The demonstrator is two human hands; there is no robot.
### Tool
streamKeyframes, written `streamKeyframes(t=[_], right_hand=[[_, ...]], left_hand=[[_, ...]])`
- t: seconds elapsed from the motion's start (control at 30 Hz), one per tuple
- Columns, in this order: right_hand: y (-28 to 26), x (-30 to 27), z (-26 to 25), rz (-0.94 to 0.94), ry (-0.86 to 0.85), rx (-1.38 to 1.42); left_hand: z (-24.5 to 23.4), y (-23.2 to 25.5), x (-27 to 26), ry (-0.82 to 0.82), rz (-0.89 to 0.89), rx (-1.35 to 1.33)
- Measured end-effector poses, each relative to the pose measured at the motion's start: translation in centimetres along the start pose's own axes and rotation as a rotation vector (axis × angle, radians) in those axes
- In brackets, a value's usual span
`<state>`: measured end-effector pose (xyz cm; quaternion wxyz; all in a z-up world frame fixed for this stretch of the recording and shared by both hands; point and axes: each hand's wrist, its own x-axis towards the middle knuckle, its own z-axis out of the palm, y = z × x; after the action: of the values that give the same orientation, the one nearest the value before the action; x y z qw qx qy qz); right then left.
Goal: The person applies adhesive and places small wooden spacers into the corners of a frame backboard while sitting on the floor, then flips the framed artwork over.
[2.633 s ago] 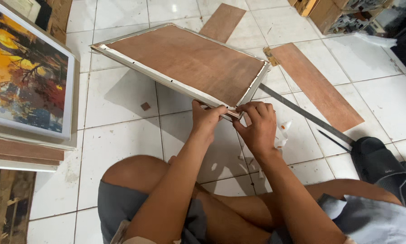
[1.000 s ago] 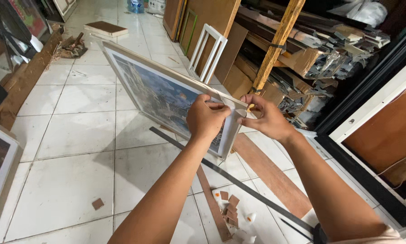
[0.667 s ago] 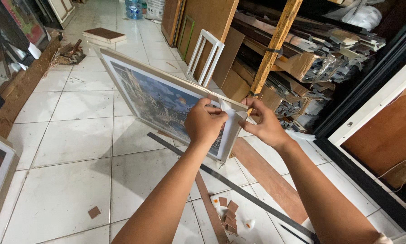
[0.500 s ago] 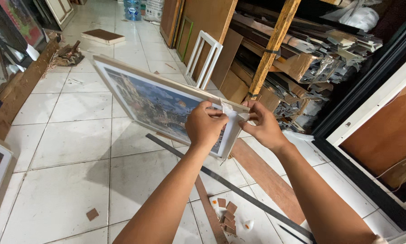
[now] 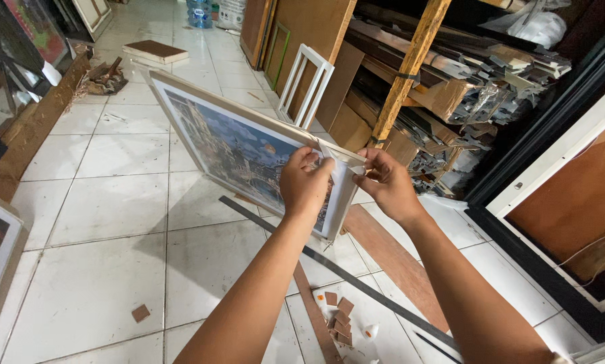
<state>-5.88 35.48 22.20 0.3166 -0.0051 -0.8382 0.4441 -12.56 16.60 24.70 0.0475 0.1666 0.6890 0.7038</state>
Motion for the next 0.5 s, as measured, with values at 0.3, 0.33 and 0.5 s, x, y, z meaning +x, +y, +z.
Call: streamKeyframes(t=[0.3,0.33,0.5], right_hand=[[-3.0,-3.9,2.9,-0.052,0.057,-0.078],[-3.4,-4.6,3.3,-0.065,0.069,-0.129],[-6.7,-10.4,7.9,-0.050,0.100,-0.110]], left_hand=[[-3.9,0.8,-1.5,0.056,-0.194,-0.248],[-4.7,0.3,-1.4,0.075,-0.222,-0.129],[-8.9,-1.3,-4.5,0.096,-0.292,0.090]])
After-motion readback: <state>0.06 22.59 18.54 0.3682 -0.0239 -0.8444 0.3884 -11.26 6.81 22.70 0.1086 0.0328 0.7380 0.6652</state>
